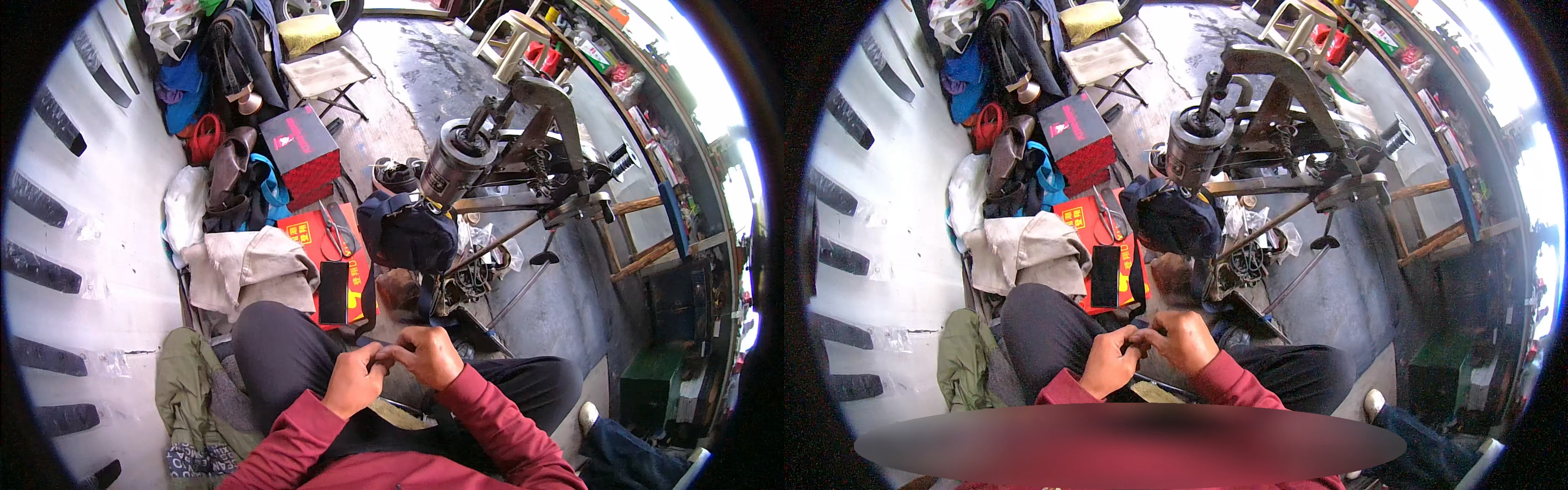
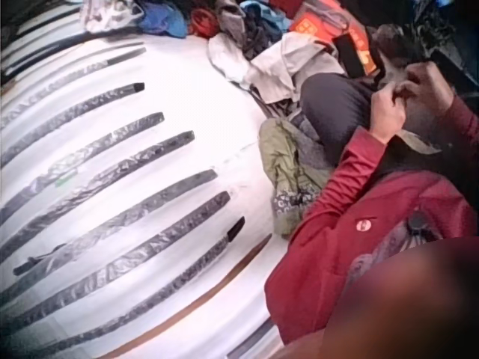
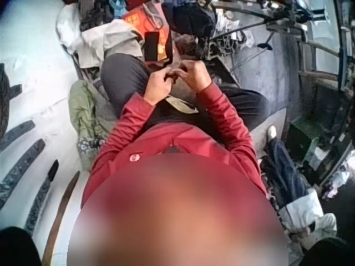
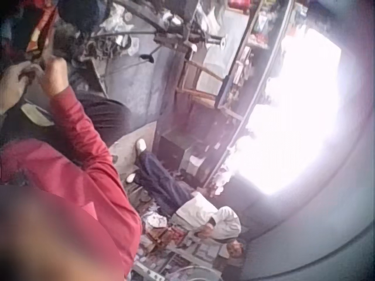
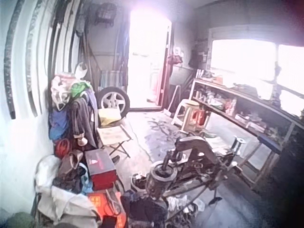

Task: The person sits on the floor in a workshop and sews a dark blue bag using a sewing machine. They thread the needle, position the bag under the presser foot, and stitch along the edge. The person then removes the bag and ties off the thread by hand.

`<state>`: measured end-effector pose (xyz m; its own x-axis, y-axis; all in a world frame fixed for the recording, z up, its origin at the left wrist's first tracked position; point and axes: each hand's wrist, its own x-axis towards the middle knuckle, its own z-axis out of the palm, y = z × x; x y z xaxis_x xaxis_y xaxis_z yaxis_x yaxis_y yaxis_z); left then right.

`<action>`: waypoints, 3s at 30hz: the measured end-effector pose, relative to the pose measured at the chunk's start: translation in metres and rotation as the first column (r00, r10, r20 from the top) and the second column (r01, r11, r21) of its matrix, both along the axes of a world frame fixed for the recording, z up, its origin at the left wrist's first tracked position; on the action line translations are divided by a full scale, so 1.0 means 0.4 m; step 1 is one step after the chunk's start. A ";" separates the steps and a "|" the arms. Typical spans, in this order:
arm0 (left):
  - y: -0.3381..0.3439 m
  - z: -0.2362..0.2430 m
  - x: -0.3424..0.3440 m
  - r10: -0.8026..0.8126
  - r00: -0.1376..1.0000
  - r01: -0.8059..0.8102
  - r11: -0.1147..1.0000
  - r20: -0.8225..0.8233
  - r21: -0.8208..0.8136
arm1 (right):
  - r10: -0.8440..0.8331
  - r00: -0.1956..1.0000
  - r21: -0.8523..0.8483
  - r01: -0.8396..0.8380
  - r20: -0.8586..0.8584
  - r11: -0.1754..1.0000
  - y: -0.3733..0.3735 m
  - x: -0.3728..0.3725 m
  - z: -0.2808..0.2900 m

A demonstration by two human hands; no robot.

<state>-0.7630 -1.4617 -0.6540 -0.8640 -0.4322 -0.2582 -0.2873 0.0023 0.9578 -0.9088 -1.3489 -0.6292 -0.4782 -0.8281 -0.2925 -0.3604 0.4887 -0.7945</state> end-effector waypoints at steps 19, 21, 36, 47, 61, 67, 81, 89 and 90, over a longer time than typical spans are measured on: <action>0.010 -0.032 0.003 -0.091 0.993 0.107 0.952 0.069 -0.286 | -0.126 0.992 -0.121 0.122 -0.024 0.985 0.022 0.033 -0.030; 0.011 -0.032 0.003 -0.095 0.993 0.114 0.935 0.073 -0.336 | -0.120 0.992 -0.238 0.124 0.032 0.963 0.021 0.037 -0.040; 0.010 -0.030 0.003 -0.132 0.976 0.191 0.905 0.175 -0.379 | -0.155 0.984 -0.105 0.164 0.082 0.981 0.036 0.042 -0.052; 0.010 -0.024 -0.002 -0.142 0.979 0.182 0.930 0.145 -0.319 | -0.166 0.986 -0.082 0.163 -0.030 0.983 0.051 0.049 -0.077; 0.010 -0.019 -0.002 -0.088 0.994 0.103 0.961 0.069 -0.257 | -0.144 0.988 -0.342 0.156 0.060 0.927 0.046 0.057 -0.075; 0.018 -0.022 -0.006 -0.112 0.990 0.125 0.977 0.082 -0.170 | -0.126 0.984 -0.200 0.100 -0.126 0.975 0.052 0.039 -0.087; 0.023 -0.007 -0.012 -0.046 0.998 0.049 0.993 0.034 -0.107 | -0.104 0.993 -0.317 0.081 -0.055 0.945 0.043 0.042 -0.055; 0.019 0.008 -0.017 -0.024 0.999 0.027 0.994 0.030 -0.103 | -0.104 0.994 -0.103 0.100 -0.038 0.990 0.044 0.038 -0.032; 0.018 0.010 -0.015 -0.019 1.000 0.021 0.995 0.025 -0.094 | -0.128 0.992 -0.191 0.124 -0.009 0.974 0.041 0.042 -0.032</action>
<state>-0.7688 -1.4545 -0.6500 -0.8670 -0.4380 -0.2376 -0.3089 0.0984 0.9460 -0.8922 -1.3323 -0.6422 -0.5868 -0.8001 -0.1245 -0.3227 0.3721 -0.8703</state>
